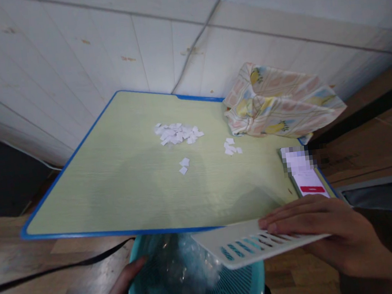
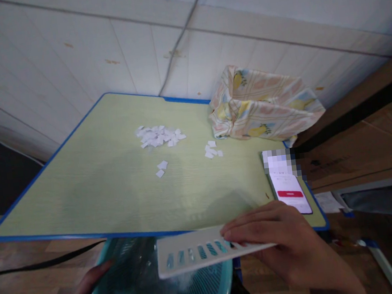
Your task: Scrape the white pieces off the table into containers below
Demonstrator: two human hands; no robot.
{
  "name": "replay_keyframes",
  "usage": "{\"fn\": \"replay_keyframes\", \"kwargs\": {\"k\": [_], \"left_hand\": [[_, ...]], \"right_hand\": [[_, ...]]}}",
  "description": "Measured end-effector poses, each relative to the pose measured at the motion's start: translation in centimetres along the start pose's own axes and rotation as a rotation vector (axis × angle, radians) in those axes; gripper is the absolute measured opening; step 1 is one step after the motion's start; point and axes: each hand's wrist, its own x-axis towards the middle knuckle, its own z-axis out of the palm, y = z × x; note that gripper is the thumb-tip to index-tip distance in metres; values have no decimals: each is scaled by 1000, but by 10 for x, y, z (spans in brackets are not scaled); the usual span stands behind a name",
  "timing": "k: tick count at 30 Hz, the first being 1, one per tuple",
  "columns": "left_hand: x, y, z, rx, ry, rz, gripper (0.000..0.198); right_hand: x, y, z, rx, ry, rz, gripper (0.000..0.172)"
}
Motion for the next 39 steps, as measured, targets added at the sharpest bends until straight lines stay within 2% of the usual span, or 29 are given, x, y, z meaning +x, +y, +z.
{"fn": "replay_keyframes", "kwargs": {"k": [4, 7, 9, 14, 16, 22, 27, 32, 37, 39], "left_hand": [[-4, 0, 2, 7, 30, 25, 3], [-10, 2, 6, 20, 2, -54, 8], [-15, 3, 9, 26, -19, -89, 10], [-22, 5, 13, 24, 13, -57, 9], [-24, 5, 12, 18, 38, -53, 9], [-17, -1, -2, -11, -5, -87, 14], [-6, -4, -14, 17, 45, -18, 8], [-3, -3, -14, 3, 20, 12, 8], [-3, -3, -13, -18, -17, -100, 12], [-4, -2, -12, -19, -32, -69, 11]], "right_hand": [[1, 2, 1, -34, 31, 26, 32], [0, 1, 1, -22, 13, 8, 33], [3, 0, 0, -78, 47, 19, 31], [29, 8, 2, -413, 353, 181, 13], [42, 17, 6, -510, 416, 248, 17], [67, 38, 16, -680, 407, 281, 24], [69, 35, 17, -595, 366, 289, 23], [77, 36, 13, -550, 393, 276, 23], [81, 39, 8, -529, 323, 251, 20], [82, 38, 6, -514, 313, 252, 21]]}}
